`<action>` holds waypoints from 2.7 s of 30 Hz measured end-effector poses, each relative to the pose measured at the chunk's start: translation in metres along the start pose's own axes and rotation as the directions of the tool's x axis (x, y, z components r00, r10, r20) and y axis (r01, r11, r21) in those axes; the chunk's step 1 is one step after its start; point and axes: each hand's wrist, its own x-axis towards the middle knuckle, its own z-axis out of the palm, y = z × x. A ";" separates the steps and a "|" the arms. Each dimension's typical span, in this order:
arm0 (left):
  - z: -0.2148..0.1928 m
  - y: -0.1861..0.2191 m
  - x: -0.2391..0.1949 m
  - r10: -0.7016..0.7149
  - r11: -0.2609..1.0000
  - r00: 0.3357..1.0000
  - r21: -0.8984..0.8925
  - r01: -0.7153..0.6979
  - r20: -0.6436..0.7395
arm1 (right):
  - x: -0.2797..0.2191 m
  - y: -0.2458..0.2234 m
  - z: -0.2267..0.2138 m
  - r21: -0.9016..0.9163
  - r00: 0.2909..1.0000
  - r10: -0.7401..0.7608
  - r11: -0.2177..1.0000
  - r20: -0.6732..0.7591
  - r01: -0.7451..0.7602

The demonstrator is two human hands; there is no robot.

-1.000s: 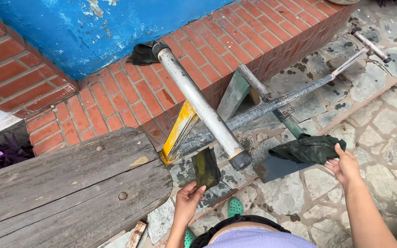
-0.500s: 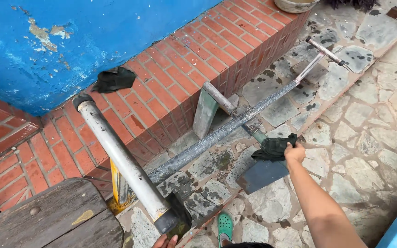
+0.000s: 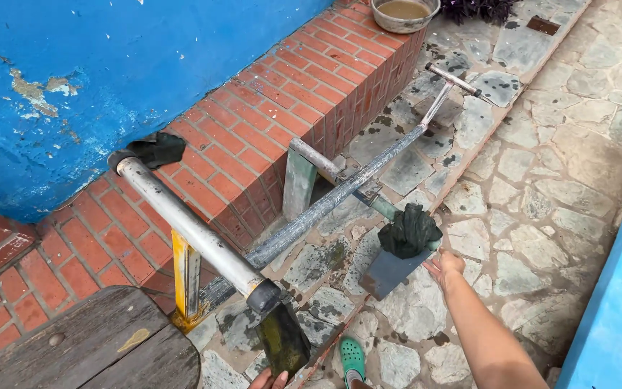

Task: Sanding a metal frame and wooden plank with an abrasive pad and water.

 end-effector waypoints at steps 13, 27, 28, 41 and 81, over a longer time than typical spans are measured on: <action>0.077 0.013 -0.037 0.231 0.957 0.821 -0.275 -0.094 0.522 | -0.005 0.041 -0.306 -0.103 0.993 -0.047 0.994 -0.106 0.036; 0.363 0.120 -0.114 0.396 0.903 0.481 -0.237 -0.358 0.782 | -0.010 -0.205 -0.346 -0.101 0.958 -0.254 0.958 0.131 0.268; 0.389 0.118 -0.117 0.332 0.938 0.499 -0.224 -0.264 0.800 | -0.019 -0.231 -0.345 -0.100 0.951 -0.277 0.952 0.135 0.291; 0.628 0.176 -0.177 0.309 0.906 0.354 -0.159 -0.393 0.883 | 0.051 -0.378 -0.256 -0.220 0.750 -0.018 0.951 0.661 0.216; 1.097 0.527 -0.108 0.356 0.876 0.932 0.323 -0.359 0.071 | 0.595 -0.839 0.167 -0.251 0.643 -0.062 0.889 0.763 0.384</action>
